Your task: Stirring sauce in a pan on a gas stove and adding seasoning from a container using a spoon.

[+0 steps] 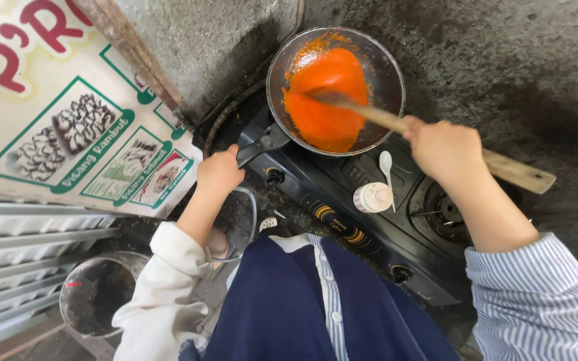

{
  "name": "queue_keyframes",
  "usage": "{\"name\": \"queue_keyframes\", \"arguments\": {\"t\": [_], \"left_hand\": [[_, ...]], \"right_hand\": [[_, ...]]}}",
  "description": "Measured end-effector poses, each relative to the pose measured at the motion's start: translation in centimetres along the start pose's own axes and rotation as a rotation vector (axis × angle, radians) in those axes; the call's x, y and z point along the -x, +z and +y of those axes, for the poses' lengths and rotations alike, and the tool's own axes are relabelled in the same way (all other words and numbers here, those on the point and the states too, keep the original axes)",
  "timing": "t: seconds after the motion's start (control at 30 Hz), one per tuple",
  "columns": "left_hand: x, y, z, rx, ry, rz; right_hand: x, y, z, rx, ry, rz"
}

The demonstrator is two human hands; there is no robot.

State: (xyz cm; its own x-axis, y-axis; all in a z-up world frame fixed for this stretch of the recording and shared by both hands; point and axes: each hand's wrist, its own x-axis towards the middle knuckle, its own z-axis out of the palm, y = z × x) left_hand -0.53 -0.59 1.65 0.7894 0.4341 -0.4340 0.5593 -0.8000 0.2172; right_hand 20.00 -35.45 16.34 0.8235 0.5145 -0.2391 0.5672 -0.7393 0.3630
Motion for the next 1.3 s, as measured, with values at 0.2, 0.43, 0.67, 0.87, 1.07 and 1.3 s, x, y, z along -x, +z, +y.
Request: {"name": "queue_keyframes", "arguments": {"t": [0.2,0.43,0.67,0.87,1.07,1.3], "left_hand": [[-0.6,0.0,0.1,-0.015,-0.028,-0.038],[-1.0,0.3,-0.1,-0.026,-0.034,-0.041],[-0.7,-0.1,-0.1,-0.019,-0.003,-0.053],[-0.6,-0.3,-0.1,-0.027,0.024,-0.036],[-0.5,-0.8,-0.1,-0.018,-0.017,-0.103],[-0.2,-0.6,-0.5,0.023,0.056,0.015]], "right_hand": [[5.1,-8.3,1.2,-0.062,0.093,-0.453],[1.6,0.7,1.7,0.127,0.076,0.001],[4.9,-9.5,1.2,-0.088,0.149,-0.48],[1.7,-4.2,1.7,0.111,0.169,-0.262],[0.0,-4.0,-0.1,-0.034,0.065,-0.221],[2.7,-6.1,3.4,-0.043,0.089,-0.262]]}}
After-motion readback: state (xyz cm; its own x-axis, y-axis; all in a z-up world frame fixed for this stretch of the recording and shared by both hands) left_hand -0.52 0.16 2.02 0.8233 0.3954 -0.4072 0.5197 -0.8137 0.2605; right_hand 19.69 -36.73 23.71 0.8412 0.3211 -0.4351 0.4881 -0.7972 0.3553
